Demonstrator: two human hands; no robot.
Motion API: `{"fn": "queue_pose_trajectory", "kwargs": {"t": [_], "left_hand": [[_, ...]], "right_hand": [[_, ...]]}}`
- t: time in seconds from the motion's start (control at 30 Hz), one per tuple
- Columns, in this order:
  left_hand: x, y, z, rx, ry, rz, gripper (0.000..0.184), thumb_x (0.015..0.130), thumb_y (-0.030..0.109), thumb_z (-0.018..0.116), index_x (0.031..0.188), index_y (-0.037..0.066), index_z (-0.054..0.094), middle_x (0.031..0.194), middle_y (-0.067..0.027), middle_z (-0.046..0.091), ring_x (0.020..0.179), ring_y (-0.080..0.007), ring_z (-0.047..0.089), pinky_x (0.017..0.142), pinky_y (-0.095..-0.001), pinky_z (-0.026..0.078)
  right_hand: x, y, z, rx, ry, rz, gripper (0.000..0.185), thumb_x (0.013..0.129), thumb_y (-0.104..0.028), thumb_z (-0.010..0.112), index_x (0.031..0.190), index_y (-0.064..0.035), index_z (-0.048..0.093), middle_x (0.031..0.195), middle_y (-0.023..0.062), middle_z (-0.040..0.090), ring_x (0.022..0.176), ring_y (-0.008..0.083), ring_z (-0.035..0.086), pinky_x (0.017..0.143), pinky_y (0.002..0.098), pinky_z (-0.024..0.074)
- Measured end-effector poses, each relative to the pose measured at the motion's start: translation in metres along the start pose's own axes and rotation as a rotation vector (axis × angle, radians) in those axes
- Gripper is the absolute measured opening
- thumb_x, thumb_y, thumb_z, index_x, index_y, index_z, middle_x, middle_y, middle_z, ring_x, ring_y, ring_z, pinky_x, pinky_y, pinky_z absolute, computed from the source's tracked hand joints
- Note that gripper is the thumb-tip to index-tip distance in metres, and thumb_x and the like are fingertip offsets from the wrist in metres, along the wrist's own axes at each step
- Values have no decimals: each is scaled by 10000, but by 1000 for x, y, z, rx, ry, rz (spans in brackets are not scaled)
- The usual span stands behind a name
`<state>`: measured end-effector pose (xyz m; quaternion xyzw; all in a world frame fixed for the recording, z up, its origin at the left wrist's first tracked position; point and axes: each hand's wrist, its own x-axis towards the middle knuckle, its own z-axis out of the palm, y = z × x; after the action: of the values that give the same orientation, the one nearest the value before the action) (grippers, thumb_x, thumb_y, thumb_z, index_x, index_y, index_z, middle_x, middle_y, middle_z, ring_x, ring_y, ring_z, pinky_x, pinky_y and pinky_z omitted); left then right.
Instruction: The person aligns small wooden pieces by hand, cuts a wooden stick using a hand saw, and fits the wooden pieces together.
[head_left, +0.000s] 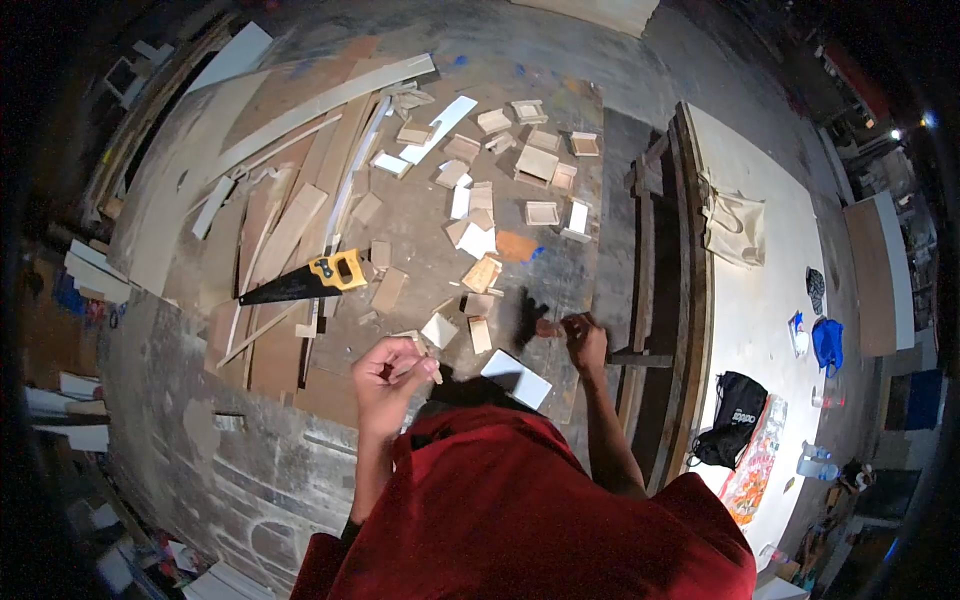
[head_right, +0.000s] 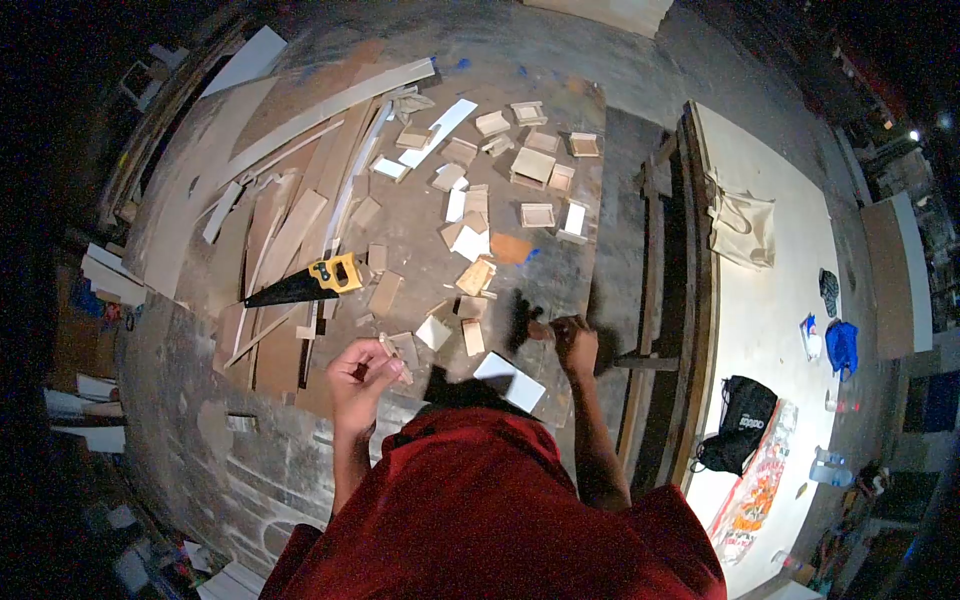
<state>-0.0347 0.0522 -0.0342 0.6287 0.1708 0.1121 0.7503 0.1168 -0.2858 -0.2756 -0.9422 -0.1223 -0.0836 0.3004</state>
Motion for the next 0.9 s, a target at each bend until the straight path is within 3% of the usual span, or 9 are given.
{"fn": "queue_pose_trajectory", "kwargs": {"t": [0.07,0.2,0.27,0.3,0.33,0.4,0.6,0.9], "left_hand": [[2,4,5,-64,-34,-7,176,824,-44,746,967,-34,643,889,-63,694,793,-99,647,715,-250,545],[4,22,15,-51,-41,-19,231,831,-41,742,1048,-47,660,939,-84,712,822,-110,660,727,-263,558],[6,32,21,-29,-41,24,299,847,-31,735,1134,-54,654,956,-96,717,833,-122,670,720,-273,569],[8,36,24,-28,-47,34,299,847,-31,735,1134,-54,654,956,-96,717,833,-122,670,720,-273,569],[9,38,26,-47,-57,26,309,852,-29,724,1153,-44,655,954,-92,715,821,-122,670,694,-269,565],[9,44,33,-67,-73,22,321,856,-27,714,1171,-34,655,952,-88,713,809,-122,670,669,-265,560],[5,54,50,-141,-177,-60,324,875,12,730,1182,-60,655,1013,-110,724,880,-134,688,718,-254,565],[-13,79,67,-211,-327,-105,294,924,57,682,1189,-68,652,1031,-140,729,941,-150,691,778,-262,553]], "right_hand": [[0,15,6,-23,57,-26,95,873,-103,690,924,-35,733,909,150,698,708,279,701,639,367,543],[9,-44,-49,186,75,42,133,917,-112,669,911,12,717,903,138,718,686,241,697,619,340,536],[15,-60,-64,678,197,335,129,939,-57,627,901,31,715,857,96,709,688,207,679,626,340,537],[20,-80,-84,878,207,325,202,988,-124,607,913,41,698,795,72,681,679,157,645,597,312,527],[24,-88,-96,879,218,319,202,988,-124,607,913,41,698,795,72,681,679,157,645,597,312,527],[26,-103,-119,1211,235,359,172,980,-118,625,935,39,680,787,73,663,662,152,632,567,299,508],[30,-191,-187,1413,175,244,197,1001,-167,575,1009,23,629,773,109,650,586,154,573,562,265,461],[19,-231,-220,1416,114,37,90,896,3,628,967,58,624,831,149,664,631,219,677,537,308,552]]}}
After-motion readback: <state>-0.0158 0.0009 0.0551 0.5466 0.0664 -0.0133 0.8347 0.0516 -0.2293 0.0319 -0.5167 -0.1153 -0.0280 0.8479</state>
